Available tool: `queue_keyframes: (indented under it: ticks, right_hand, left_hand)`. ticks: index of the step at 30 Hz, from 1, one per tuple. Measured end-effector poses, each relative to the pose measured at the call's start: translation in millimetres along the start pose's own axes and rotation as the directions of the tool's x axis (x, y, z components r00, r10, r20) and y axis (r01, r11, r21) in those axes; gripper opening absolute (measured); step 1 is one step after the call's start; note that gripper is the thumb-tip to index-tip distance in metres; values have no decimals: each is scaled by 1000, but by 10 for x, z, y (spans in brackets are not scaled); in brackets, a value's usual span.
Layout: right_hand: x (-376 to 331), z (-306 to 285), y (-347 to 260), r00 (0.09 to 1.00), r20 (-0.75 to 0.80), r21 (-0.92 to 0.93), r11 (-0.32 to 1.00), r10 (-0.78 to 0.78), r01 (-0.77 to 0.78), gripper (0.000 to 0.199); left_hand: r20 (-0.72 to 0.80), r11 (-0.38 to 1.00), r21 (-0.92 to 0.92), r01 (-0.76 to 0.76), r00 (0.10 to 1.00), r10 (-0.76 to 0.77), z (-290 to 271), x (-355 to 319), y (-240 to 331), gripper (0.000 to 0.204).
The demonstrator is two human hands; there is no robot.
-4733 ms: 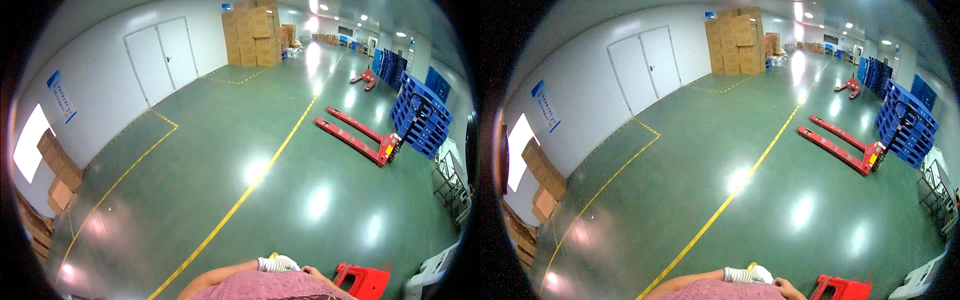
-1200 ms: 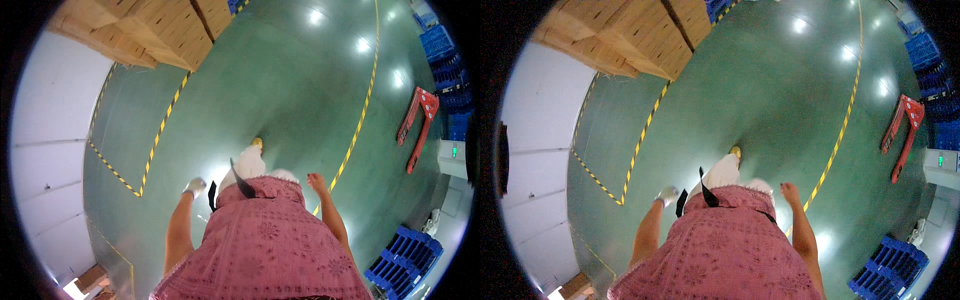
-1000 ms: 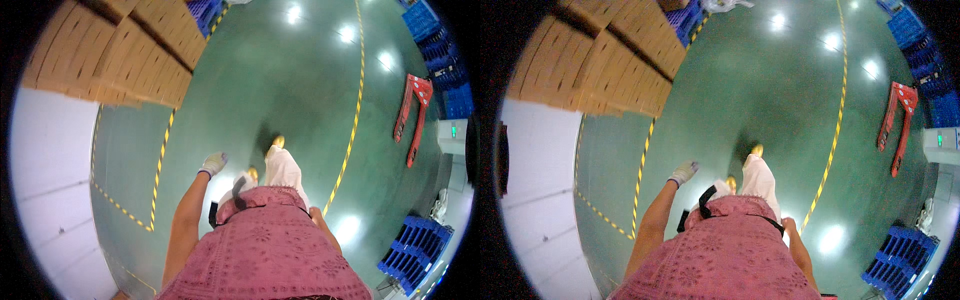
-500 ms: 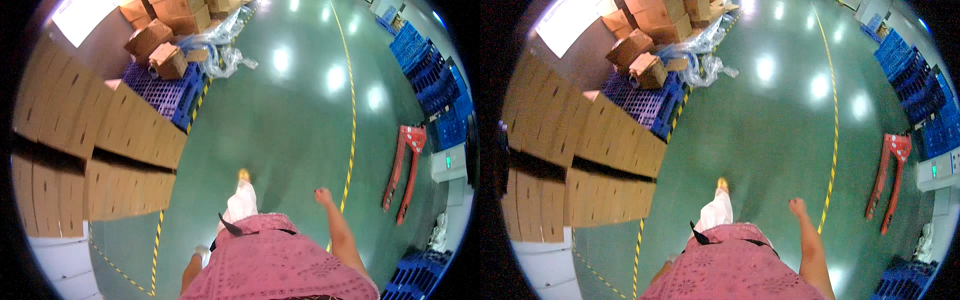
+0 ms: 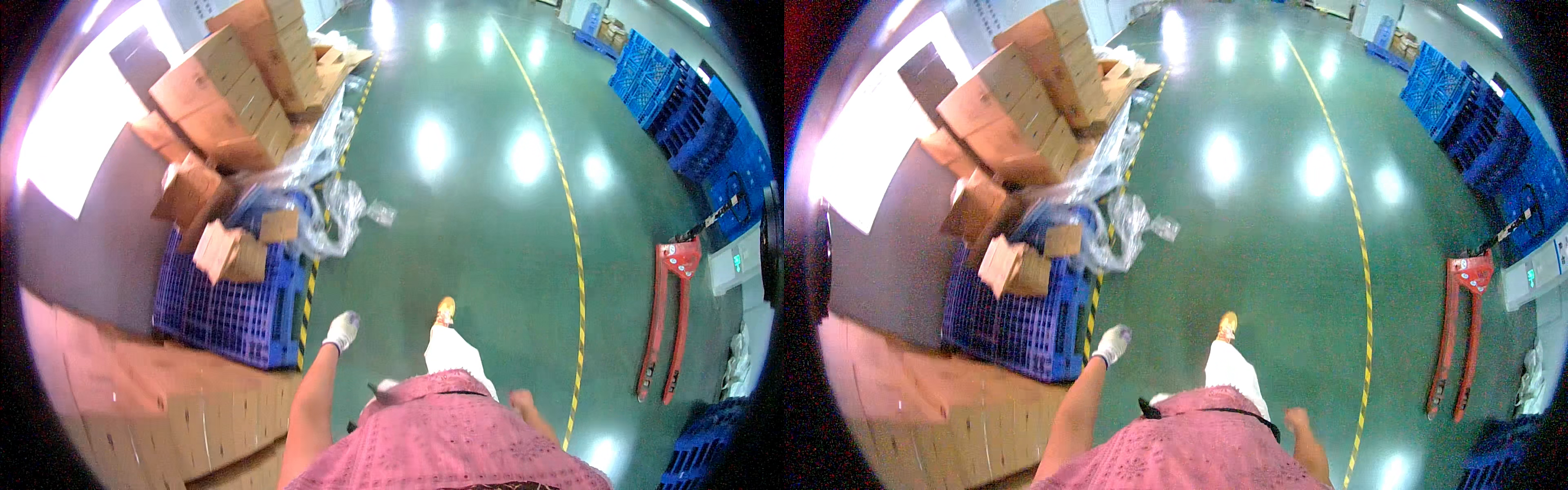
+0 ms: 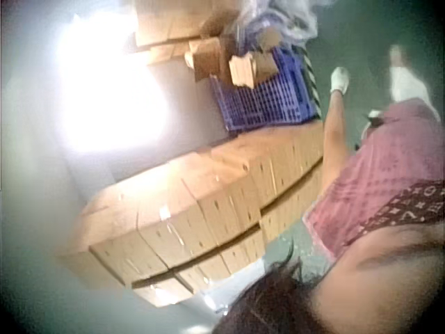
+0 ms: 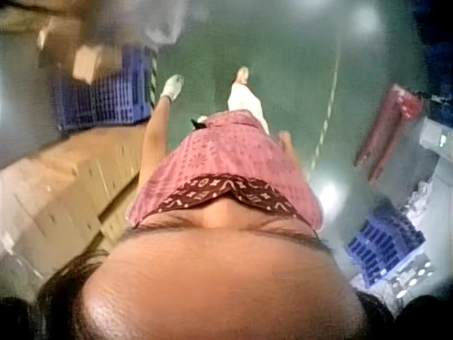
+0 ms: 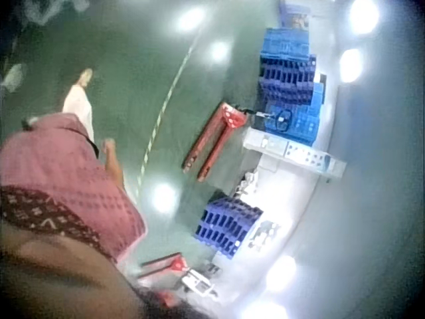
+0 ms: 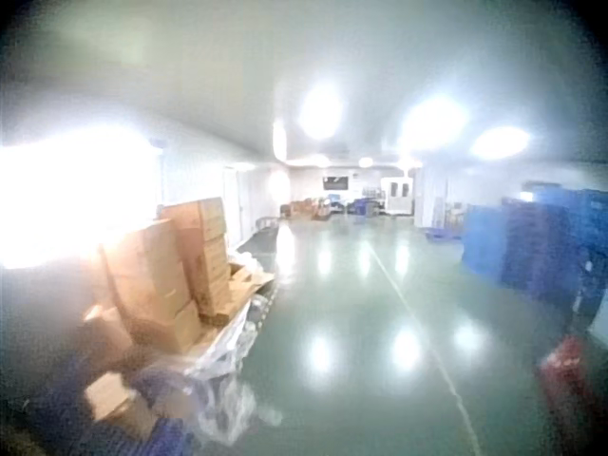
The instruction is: The person places small white packets from a large plastic bag onto a metal table, arranging them in neat rows. They then gather the packets back into the bag and assist in wrapping the bundle with plastic film. Finally, the person walks through the warehouse area.
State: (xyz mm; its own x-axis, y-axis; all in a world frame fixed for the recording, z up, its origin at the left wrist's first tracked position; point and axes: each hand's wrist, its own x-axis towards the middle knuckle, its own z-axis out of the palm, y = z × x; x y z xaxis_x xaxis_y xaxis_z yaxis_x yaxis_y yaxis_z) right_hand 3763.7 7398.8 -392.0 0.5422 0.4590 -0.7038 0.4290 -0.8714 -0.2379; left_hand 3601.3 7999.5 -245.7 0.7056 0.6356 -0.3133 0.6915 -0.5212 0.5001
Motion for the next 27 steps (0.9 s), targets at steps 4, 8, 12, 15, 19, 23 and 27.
queue_keyframes:
  ticks: [4, 8, 12, 15, 19, 23, 27]
  right_hand:
    - [1375, 101, 1102, 934, -14, 312, 889, 356, -334, 38]
    - [2462, -1999, -153, 931, 3, 468, 822, 364, -323, 38]
    - [4261, -4690, -1432, 963, -258, 480, 876, 78, 58, 23]
    - [5683, -6308, -2137, 937, -349, 525, 830, 8, 188, 13]
    - [6839, -7668, -3279, 891, -453, 695, 627, 2, 352, 13]
    - [7466, -7804, -3202, 973, -191, 297, 937, -132, 185, 15]
    - [8101, -7561, -2495, 977, -63, 434, 887, 205, -158, 31]
  left_hand:
    - [-174, 894, -427, -138, 982, 68, -310, 2038, 980, 18]
    - [159, 998, 20, 60, 985, -62, -272, 2440, 867, 36]
    - [625, 969, 188, 162, 741, -245, 45, 2383, 457, 43]
    - [663, 932, 289, 220, 656, -360, -169, 3093, 335, 40]
    - [619, 906, 324, 272, 663, -421, -398, 4682, 354, 36]
    - [507, 834, 509, -212, 857, -91, -624, 6848, 416, 32]
    - [-33, 995, -74, 62, 997, -65, -2007, 10030, 2092, 32]
